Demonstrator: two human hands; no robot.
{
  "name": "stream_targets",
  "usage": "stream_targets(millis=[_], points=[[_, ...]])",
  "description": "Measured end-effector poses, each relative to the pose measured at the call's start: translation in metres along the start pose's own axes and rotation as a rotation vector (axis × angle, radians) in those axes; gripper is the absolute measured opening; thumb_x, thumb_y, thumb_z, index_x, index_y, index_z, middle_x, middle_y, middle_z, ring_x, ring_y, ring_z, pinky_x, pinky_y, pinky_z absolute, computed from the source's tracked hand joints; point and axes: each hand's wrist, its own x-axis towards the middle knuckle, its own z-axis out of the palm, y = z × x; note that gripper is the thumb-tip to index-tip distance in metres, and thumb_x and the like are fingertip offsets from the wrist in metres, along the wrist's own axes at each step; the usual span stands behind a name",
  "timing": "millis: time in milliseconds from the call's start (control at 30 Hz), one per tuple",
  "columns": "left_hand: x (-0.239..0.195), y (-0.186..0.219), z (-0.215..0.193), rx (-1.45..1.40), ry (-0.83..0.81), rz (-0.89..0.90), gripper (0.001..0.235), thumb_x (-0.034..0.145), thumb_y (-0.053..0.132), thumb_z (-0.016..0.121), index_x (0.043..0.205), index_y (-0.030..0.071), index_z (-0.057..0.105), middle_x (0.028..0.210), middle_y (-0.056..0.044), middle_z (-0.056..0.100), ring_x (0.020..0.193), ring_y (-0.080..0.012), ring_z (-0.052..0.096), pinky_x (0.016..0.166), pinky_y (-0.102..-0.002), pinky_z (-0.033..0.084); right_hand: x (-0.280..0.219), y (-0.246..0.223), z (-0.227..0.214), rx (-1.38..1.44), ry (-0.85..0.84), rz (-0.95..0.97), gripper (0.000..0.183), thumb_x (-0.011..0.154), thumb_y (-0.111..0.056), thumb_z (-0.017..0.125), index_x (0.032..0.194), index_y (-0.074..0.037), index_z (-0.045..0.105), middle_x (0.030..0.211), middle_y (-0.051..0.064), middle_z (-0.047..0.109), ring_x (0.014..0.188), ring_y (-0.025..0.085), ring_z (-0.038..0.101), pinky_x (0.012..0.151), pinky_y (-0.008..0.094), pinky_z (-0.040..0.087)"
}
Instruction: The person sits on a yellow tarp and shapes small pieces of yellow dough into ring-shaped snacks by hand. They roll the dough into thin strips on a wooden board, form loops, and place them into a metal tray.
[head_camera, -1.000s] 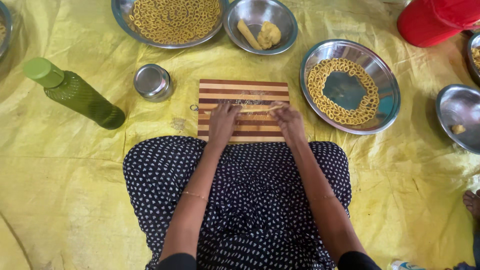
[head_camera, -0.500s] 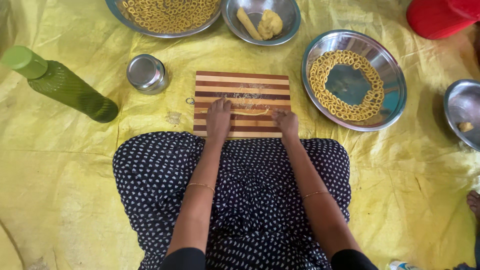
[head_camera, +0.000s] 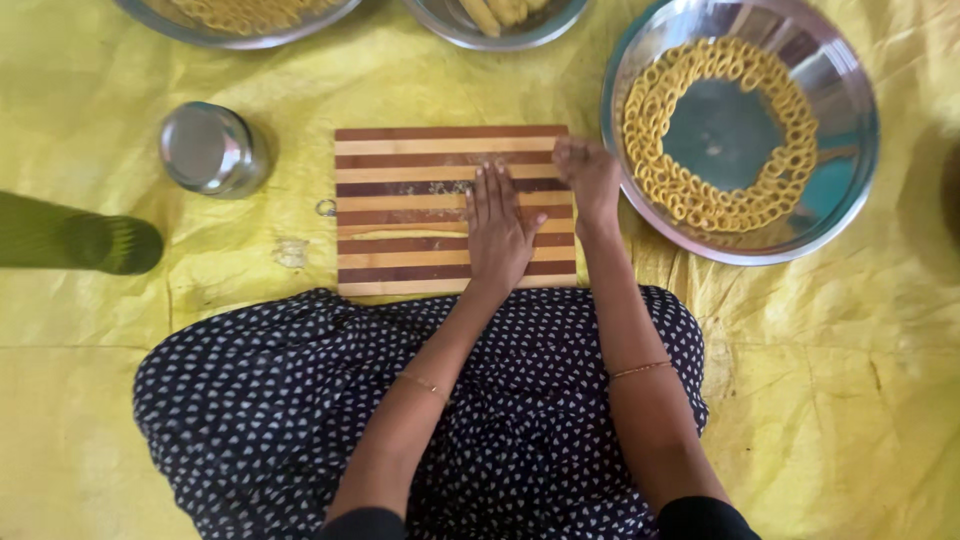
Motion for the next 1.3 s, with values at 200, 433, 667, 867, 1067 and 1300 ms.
stream_targets(millis=[200, 433, 667, 867, 1067, 1300], points=[[0.077, -0.007, -0.001, 0.263, -0.150, -0.181, 0.092, 0.104, 0.066, 0.025, 0.163, 0.001, -0.002, 0.169, -0.021, -0.011, 0.157, -0.0295, -0.012, 0.129, -0.052, -0.002, 0.011, -0.021, 0.002, 0.061, 0.011, 0.099, 0.020, 0.096, -0.004, 0.059, 0.114, 0.000, 0.067, 0.104, 0.006, 0.070, 0.098, 0.015, 0.070, 0.083, 0.025, 0.056], [0.122, -0.019, -0.006, 0.327, -0.120, -0.221, 0.089, 0.110, 0.067, 0.017, 0.167, 0.002, -0.003, 0.172, -0.019, -0.013, 0.159, -0.0280, -0.015, 0.133, -0.050, -0.001, 0.012, -0.031, 0.005, 0.103, -0.004, 0.103, 0.021, 0.096, -0.004, 0.060, 0.115, 0.000, 0.067, 0.106, 0.007, 0.071, 0.099, 0.015, 0.070, 0.085, 0.026, 0.056], [0.036, -0.005, 0.023, 0.270, -0.090, 0.033, 0.101, 0.094, 0.076, 0.009, 0.164, 0.003, 0.004, 0.171, -0.019, -0.002, 0.158, -0.0302, -0.008, 0.130, -0.052, 0.002, 0.009, -0.031, 0.003, 0.069, 0.003, 0.080, 0.022, 0.095, -0.003, 0.059, 0.115, 0.001, 0.068, 0.105, 0.008, 0.071, 0.097, 0.016, 0.071, 0.084, 0.027, 0.058], [-0.012, 0.002, 0.014, 0.095, -0.113, 0.102, 0.099, 0.096, 0.073, 0.011, 0.162, -0.002, 0.004, 0.169, -0.020, -0.005, 0.157, -0.0309, -0.009, 0.128, -0.052, 0.000, 0.005, -0.031, -0.004, 0.004, 0.029, 0.062, 0.023, 0.094, -0.002, 0.057, 0.114, 0.000, 0.067, 0.107, 0.008, 0.072, 0.095, 0.016, 0.071, 0.082, 0.027, 0.057], [-0.006, -0.051, -0.032, 0.048, 0.049, -0.071, 0.088, 0.109, 0.059, 0.023, 0.163, -0.006, -0.001, 0.170, -0.024, -0.012, 0.158, -0.0352, -0.013, 0.131, -0.054, -0.001, 0.000, -0.034, -0.007, 0.005, 0.040, 0.064, 0.023, 0.093, -0.001, 0.057, 0.114, 0.001, 0.068, 0.106, 0.009, 0.073, 0.093, 0.017, 0.072, 0.082, 0.027, 0.058], [-0.014, -0.080, -0.037, -0.045, 0.039, -0.171, 0.075, 0.110, 0.043, 0.044, 0.161, -0.004, 0.017, 0.169, -0.025, 0.004, 0.158, -0.0389, -0.001, 0.127, -0.056, 0.008, -0.008, -0.041, 0.014, -0.490, -0.399, -0.011, 0.015, 0.084, -0.002, 0.068, 0.097, -0.005, 0.076, 0.091, 0.007, 0.077, 0.081, 0.014, 0.073, 0.075, 0.030, 0.060]])
